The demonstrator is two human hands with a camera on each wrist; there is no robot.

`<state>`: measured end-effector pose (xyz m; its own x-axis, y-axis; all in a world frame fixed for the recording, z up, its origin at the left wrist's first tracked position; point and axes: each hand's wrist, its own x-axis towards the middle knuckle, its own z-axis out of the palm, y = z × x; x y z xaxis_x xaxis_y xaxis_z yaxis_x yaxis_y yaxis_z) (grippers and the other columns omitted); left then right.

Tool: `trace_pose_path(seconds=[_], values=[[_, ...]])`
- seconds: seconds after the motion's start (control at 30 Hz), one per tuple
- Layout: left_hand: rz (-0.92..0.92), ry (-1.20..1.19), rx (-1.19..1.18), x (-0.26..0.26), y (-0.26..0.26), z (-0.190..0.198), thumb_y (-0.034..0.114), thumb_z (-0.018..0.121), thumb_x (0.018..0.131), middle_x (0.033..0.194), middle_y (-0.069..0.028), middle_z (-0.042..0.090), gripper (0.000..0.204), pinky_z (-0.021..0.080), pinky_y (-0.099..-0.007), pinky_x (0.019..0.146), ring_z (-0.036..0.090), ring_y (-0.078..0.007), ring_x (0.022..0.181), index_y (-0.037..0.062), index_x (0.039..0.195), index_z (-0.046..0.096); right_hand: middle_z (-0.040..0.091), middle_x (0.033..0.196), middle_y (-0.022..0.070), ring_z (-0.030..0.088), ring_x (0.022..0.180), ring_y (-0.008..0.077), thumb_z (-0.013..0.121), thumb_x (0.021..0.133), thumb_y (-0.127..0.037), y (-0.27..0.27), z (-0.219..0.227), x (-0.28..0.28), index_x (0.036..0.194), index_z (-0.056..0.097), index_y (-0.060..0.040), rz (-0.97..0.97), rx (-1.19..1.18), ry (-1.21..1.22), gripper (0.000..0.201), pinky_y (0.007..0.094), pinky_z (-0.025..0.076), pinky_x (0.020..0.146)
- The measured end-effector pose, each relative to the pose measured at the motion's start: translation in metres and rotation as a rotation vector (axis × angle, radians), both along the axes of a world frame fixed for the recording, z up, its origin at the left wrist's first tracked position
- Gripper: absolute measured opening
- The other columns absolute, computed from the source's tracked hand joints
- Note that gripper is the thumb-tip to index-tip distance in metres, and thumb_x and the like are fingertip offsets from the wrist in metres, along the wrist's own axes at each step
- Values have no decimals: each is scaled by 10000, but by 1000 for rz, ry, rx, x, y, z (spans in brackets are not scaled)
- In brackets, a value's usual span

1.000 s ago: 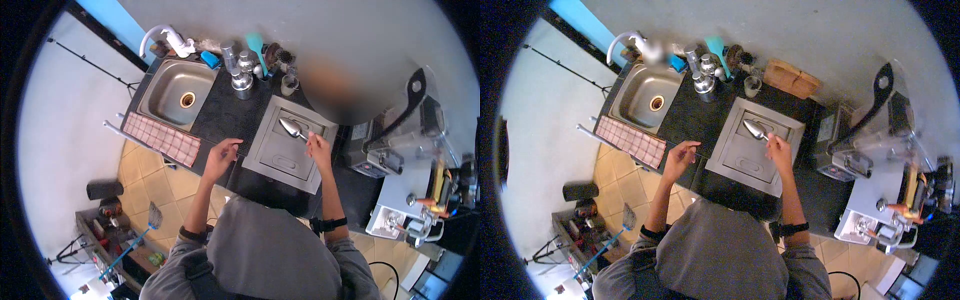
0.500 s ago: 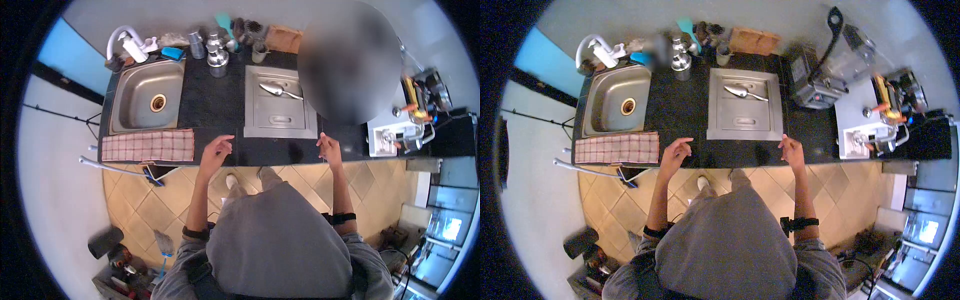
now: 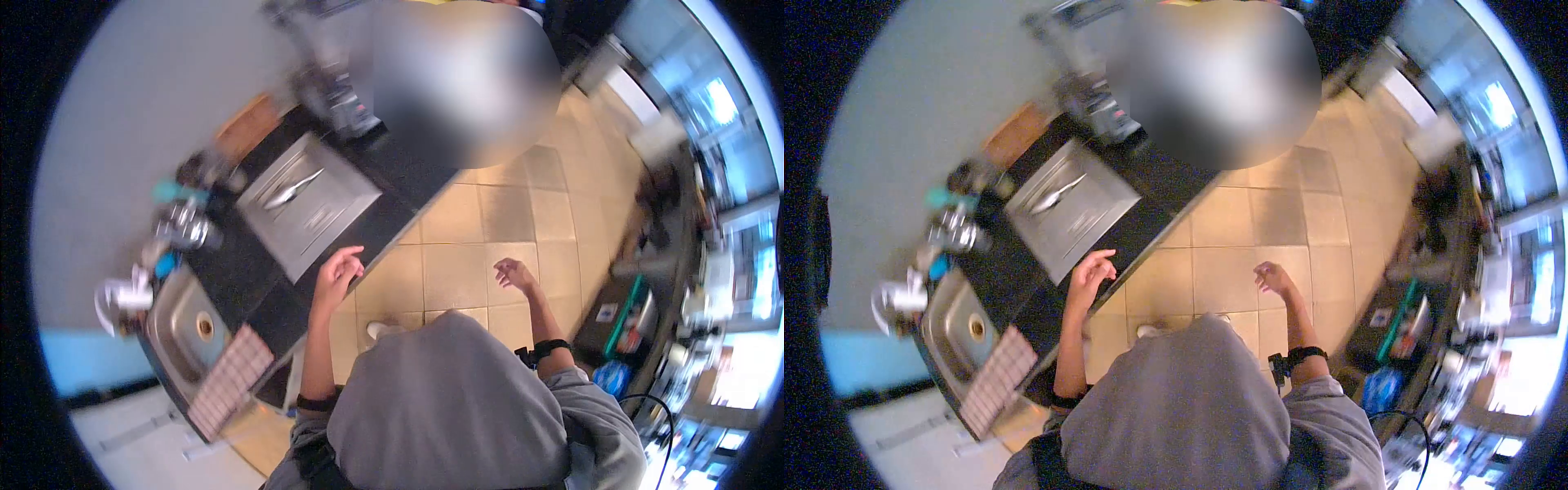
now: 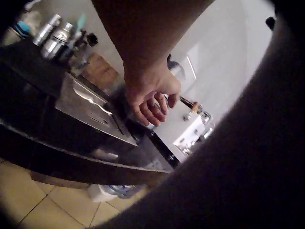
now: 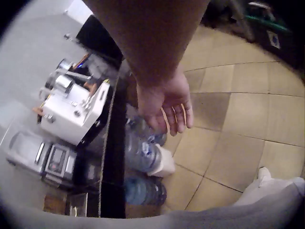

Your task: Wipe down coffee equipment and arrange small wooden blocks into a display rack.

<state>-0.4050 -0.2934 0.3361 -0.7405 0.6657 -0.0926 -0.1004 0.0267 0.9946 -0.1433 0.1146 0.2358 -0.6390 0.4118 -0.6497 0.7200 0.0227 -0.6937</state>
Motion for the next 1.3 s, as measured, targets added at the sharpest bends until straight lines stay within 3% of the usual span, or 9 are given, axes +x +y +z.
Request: trace_pose_path(seconds=[0.2,0.43,0.6,0.73,0.97,1.07,1.13,1.27,1.3], values=[[-476,43,-137,26,175,-16,160,590,986,881,-9,645,269,497,-257,789,610,-98,828,30,1215,646,669,797,84,654,639,182,553,972,-271,-4,-105,234,1012,634,-97,-477,-156,-58,196,339,572,576],[-934,167,-294,60,325,-138,216,600,996,871,-9,652,274,509,-267,732,609,-96,790,23,1183,649,708,908,89,687,715,242,565,956,-340,-104,-193,431,1079,662,-94,-967,-514,-277,291,452,595,678],[-1129,163,-728,32,340,-235,210,590,981,838,-20,663,203,525,-291,664,629,-116,738,26,1002,674,705,903,80,686,725,240,578,951,-321,-109,-196,434,1042,659,-69,-1172,-580,-265,281,443,590,654],[-1200,2,-859,15,355,-273,162,565,972,814,-44,673,185,547,-322,656,650,-155,703,17,953,678,703,857,72,672,712,194,584,959,-300,-61,-147,395,1024,656,-51,-1080,-294,-265,267,370,577,628],[-1145,-758,-905,11,454,-303,74,526,927,823,-102,694,192,554,-353,612,664,-212,672,31,1029,683,714,892,79,675,718,183,558,986,-293,26,-126,393,1099,651,-48,-1042,-218,-275,285,345,572,644],[-1116,-269,-961,35,523,-294,132,535,937,857,-144,708,208,558,-343,626,693,-224,706,32,1031,692,714,917,88,678,728,191,561,987,-301,75,-122,399,1112,644,-47,-1090,-252,-324,295,351,572,646],[-1345,34,-1047,38,596,-315,213,549,948,895,-142,717,247,562,-342,692,706,-209,789,43,1046,699,715,930,95,678,731,194,564,986,-301,119,-100,400,1112,644,-45,-1139,-262,-323,296,355,573,647],[-1501,607,-699,41,731,-344,352,551,963,901,-113,710,336,544,-363,812,686,-188,855,54,1047,681,716,946,107,679,740,198,558,981,-277,196,-95,402,1126,641,-43,-1268,-223,-230,288,364,575,658],[-1455,481,-763,50,766,-319,353,548,977,899,-116,705,335,549,-362,790,686,-194,832,53,1061,673,716,946,107,679,740,198,558,981,-277,214,-85,395,1126,641,-43,-1277,-233,-229,288,364,575,658]])
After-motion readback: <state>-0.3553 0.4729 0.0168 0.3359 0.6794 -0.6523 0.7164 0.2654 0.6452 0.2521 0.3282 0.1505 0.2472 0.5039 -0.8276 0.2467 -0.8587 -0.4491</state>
